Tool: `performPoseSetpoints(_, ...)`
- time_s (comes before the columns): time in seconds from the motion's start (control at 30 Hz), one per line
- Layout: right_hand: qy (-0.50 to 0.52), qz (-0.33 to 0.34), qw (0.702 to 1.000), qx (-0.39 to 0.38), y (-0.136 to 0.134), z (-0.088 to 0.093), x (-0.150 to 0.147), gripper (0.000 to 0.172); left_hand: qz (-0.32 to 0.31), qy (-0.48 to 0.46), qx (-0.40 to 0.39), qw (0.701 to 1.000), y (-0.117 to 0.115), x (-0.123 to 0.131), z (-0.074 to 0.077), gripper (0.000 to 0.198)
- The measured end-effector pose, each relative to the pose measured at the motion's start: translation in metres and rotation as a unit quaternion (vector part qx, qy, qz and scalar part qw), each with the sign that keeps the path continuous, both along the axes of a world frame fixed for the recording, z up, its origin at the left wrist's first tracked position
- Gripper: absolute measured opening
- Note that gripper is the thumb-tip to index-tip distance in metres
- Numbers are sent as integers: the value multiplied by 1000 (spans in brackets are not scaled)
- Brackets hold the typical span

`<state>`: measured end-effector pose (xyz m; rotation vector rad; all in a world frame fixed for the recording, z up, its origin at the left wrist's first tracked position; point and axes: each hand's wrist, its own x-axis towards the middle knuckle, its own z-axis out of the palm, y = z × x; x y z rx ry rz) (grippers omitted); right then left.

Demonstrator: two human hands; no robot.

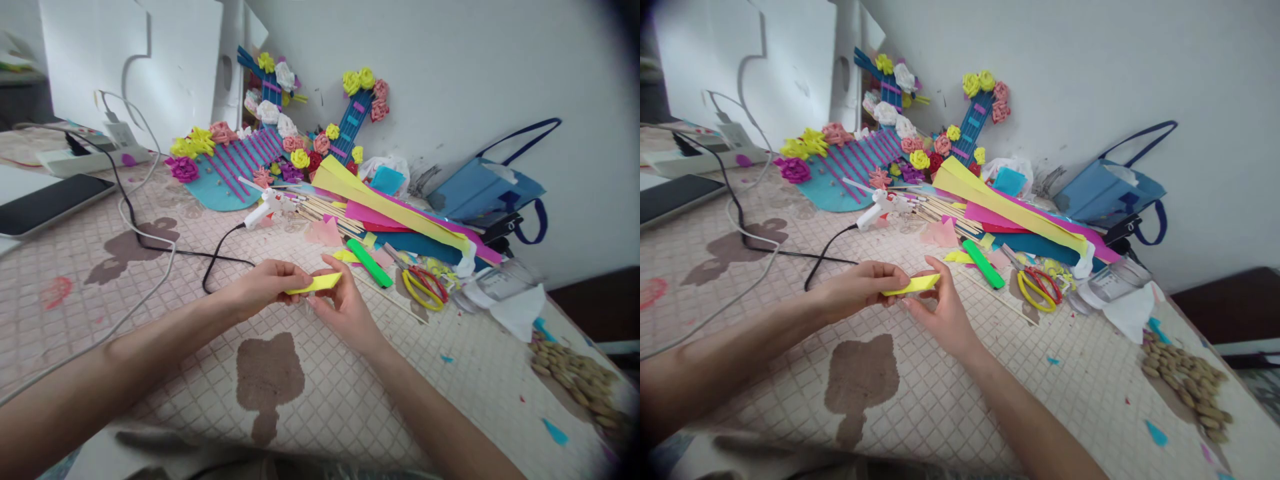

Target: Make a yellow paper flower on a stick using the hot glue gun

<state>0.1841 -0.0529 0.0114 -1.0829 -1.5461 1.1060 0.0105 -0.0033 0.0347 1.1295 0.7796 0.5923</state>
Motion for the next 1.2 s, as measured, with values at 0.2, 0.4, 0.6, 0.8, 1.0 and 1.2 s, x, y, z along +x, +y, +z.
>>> performPoseSetpoints(0.2, -52, -17, 997, 45, -2, 2, -1, 68, -14, -4, -64, 998, 1, -1, 3, 22)
performPoseSetpoints(0.4, -127, -34, 976, 172, -3, 13, 7, 68, -10, -6, -63, 998, 0, -1, 4, 21)
performPoseSetpoints(0.6, -248, -6, 924, 292, -1, 23, 17, 44, -20, -8, -88, 996, 0, -1, 4, 21)
performPoseSetpoints(0.8, -278, -22, 893, 353, 2, 16, 14, 33, -37, -25, -119, 992, 0, -2, 3, 20)
performPoseSetpoints(1.0, -266, -21, 891, 368, 2, 14, 17, 25, -53, -38, -160, 985, 3, -2, -2, 17)
performPoseSetpoints(1.2, -283, -26, 882, 376, 1, 13, 18, 22, -64, -11, -118, 991, 0, -1, -1, 22)
